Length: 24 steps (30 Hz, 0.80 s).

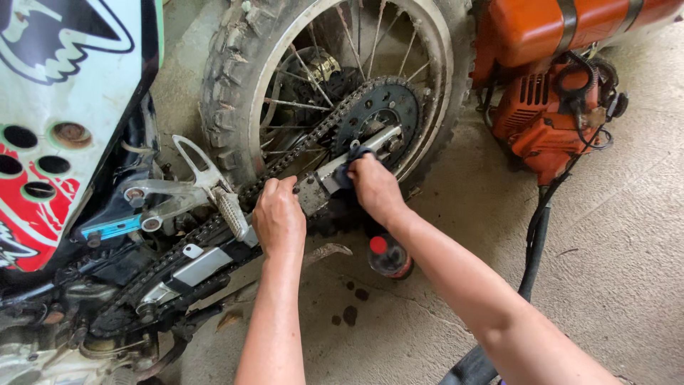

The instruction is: The person wipes the chain, swingarm, and engine area of a dirt bike using a dark cloth. They move from the rear wheel area toward the front, cleaning the chain and surrounding components.

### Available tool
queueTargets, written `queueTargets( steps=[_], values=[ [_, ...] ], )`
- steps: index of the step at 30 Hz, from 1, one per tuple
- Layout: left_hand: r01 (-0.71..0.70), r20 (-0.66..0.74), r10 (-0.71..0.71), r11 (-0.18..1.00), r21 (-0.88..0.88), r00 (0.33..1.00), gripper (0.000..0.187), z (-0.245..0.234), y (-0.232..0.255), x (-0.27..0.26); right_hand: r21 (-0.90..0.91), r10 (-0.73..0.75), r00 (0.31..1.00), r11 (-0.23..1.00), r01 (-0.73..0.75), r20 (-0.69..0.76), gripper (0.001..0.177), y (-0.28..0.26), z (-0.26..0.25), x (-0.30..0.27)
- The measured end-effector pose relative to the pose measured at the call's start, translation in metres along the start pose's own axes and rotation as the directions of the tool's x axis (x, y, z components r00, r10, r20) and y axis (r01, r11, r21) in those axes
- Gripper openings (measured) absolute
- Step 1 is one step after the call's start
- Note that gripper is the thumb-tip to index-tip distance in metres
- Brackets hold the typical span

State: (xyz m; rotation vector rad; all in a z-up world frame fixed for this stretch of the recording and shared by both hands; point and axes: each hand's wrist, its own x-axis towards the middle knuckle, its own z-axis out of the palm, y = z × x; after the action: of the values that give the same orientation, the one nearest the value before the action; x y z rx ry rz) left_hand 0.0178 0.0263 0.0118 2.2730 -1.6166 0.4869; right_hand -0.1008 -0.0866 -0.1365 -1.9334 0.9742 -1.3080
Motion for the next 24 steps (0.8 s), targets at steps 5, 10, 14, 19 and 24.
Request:
queueTargets(
  steps=[5, 10, 14, 19, 24],
  values=[
    [0.001, -0.002, -0.001, 1.000, 0.015, 1.000, 0.030, 0.003, 0.000, 0.001, 0.036, 0.145, 0.947, 0.989, -0.141, -0.286, 0.014, 0.016, -0.030, -0.004],
    [-0.040, -0.063, 0.042, 0.999, 0.029, 0.997, 0.030, 0.006, -0.001, -0.005, -0.245, -0.084, 0.945, 0.970, 0.004, -0.317, 0.034, 0.028, -0.036, 0.006],
    [-0.026, -0.044, 0.027, 0.999, 0.022, 0.999, 0.029, 0.014, -0.004, -0.003, -0.161, 0.072, 0.959, 0.980, -0.120, -0.275, 0.032, 0.037, -0.019, 0.015],
    [-0.003, -0.038, 0.004, 0.999, 0.041, 0.999, 0.029, 0.025, -0.010, -0.002, -0.009, 0.378, 0.848, 0.912, -0.410, -0.372, 0.026, 0.042, 0.008, 0.021],
    [-0.030, -0.067, 0.032, 0.999, 0.036, 0.997, 0.027, 0.021, -0.009, -0.003, 0.207, 0.625, 0.700, 0.779, -0.592, -0.346, 0.030, 0.040, -0.015, 0.049]
  ],
)
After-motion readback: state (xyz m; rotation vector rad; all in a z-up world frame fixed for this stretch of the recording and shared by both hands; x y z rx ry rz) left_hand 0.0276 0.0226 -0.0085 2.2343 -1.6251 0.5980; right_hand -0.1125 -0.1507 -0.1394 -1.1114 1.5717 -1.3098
